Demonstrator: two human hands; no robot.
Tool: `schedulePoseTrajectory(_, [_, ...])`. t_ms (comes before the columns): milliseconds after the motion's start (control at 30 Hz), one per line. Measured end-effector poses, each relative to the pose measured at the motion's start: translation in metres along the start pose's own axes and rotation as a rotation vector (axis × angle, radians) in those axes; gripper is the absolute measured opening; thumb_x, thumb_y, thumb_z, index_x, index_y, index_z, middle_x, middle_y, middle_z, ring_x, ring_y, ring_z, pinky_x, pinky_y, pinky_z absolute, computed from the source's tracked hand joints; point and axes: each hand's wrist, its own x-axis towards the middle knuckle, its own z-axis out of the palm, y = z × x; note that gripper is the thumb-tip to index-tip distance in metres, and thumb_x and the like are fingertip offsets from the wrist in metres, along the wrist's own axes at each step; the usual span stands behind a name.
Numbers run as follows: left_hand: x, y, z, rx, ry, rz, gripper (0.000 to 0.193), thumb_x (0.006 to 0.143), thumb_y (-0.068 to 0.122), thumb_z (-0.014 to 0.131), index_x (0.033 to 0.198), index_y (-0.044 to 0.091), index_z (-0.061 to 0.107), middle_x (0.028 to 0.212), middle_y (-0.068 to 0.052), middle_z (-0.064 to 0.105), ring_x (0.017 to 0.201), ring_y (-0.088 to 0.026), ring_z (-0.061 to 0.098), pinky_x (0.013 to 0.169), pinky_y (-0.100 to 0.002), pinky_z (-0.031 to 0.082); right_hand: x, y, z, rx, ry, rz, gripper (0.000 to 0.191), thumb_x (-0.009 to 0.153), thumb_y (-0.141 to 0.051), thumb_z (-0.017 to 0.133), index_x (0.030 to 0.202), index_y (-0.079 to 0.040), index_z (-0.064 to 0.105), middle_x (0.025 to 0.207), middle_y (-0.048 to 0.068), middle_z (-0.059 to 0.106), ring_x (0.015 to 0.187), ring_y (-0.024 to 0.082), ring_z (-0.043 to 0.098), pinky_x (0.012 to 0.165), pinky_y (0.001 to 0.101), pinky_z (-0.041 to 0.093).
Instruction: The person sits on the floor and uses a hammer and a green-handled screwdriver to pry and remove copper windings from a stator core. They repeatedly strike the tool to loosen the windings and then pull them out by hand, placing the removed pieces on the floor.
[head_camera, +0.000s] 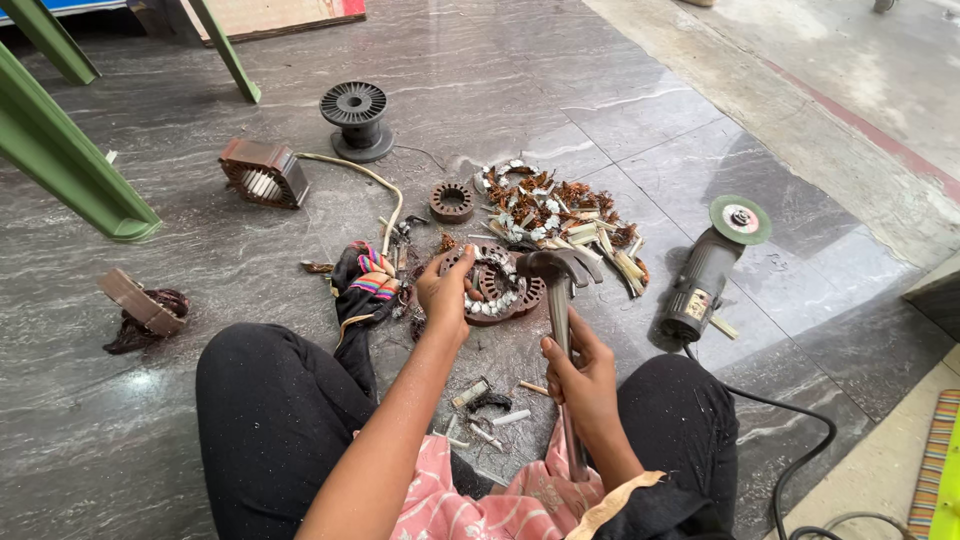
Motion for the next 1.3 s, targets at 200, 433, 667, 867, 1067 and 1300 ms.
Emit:
schedulePoseTrajectory(200, [-0.003,0.002,-0.004,0.039,0.107,-0.025,0.034,0.081,0.026,0.085,0.104,0.003,0.074,0.06,0.001,0.051,0.045,-0.01,0.047,0.04,-0.028,0.045,-0.03,0.008,-0.02,0.287,-0.085,0.481,0.072,0.092,-0.014,0.062,0.158,-0.023,0.034,0.068,-0.002,0.049,0.044,0.004,0.041,0.039,0.0226,0.036])
schedulePoseTrajectory(433, [0.02,-0.012,-0.005,-0.004,0.166,-0.141,0.047,0.085,0.035,0.081,0.063,0.005,0.052,0.056,-0.004,0.048,0.039,-0.018,0.047,0.037,-0.031,0.043,-0.046,-0.001,-0.016,0.118,0.153,0.02,0.067,0.095,-0.008,0.057,0.155,-0.024,0.033,0.068,-0.001,0.047,0.045,0.005,0.038,0.038,0.0252,0.03])
schedulePoseTrajectory(667, [0.02,-0.01,0.016,-0.098,0.212,-0.118,0.038,0.084,0.04,0.08,0.076,0.005,0.069,0.051,-0.002,0.049,0.036,-0.015,0.047,0.038,-0.033,0.043,-0.07,-0.022,0.01,0.096,0.262,0.163,0.042,0.1,-0.022,0.054,0.14,-0.009,0.057,0.062,-0.004,0.038,0.042,0.003,0.029,0.034,0.0237,0.021])
schedulePoseTrajectory(867, [0.004,0.023,0.034,-0.023,0.123,-0.065,0.038,0.087,0.041,0.078,0.079,0.004,0.073,0.046,-0.002,0.045,0.034,-0.015,0.044,0.037,-0.031,0.04,-0.064,-0.101,-0.001,-0.032,0.166,0.114,0.036,0.101,-0.033,0.046,0.122,-0.008,0.061,0.059,-0.002,0.041,0.039,0.005,0.033,0.032,0.024,0.023])
schedulePoseTrajectory(1067, [0.003,0.034,0.042,-0.089,0.083,-0.072,0.037,0.09,0.038,0.079,0.074,0.006,0.068,0.05,0.004,0.042,0.037,-0.01,0.042,0.038,-0.03,0.042,-0.039,-0.093,-0.019,0.199,0.13,-0.646,0.037,0.109,-0.044,0.046,0.103,-0.008,0.053,0.073,0.003,0.056,0.053,0.009,0.047,0.042,0.0275,0.035])
schedulePoseTrajectory(1300, [0.021,0.063,0.027,0.051,0.06,0.209,0.03,0.086,0.031,0.08,0.069,0.009,0.068,0.051,0.003,0.05,0.038,-0.008,0.044,0.035,-0.029,0.038,-0.016,-0.023,-0.027,-0.001,0.261,0.222,0.048,0.105,-0.049,0.049,0.085,-0.006,0.051,0.055,-0.001,0.038,0.039,0.01,0.034,0.034,0.0306,0.024])
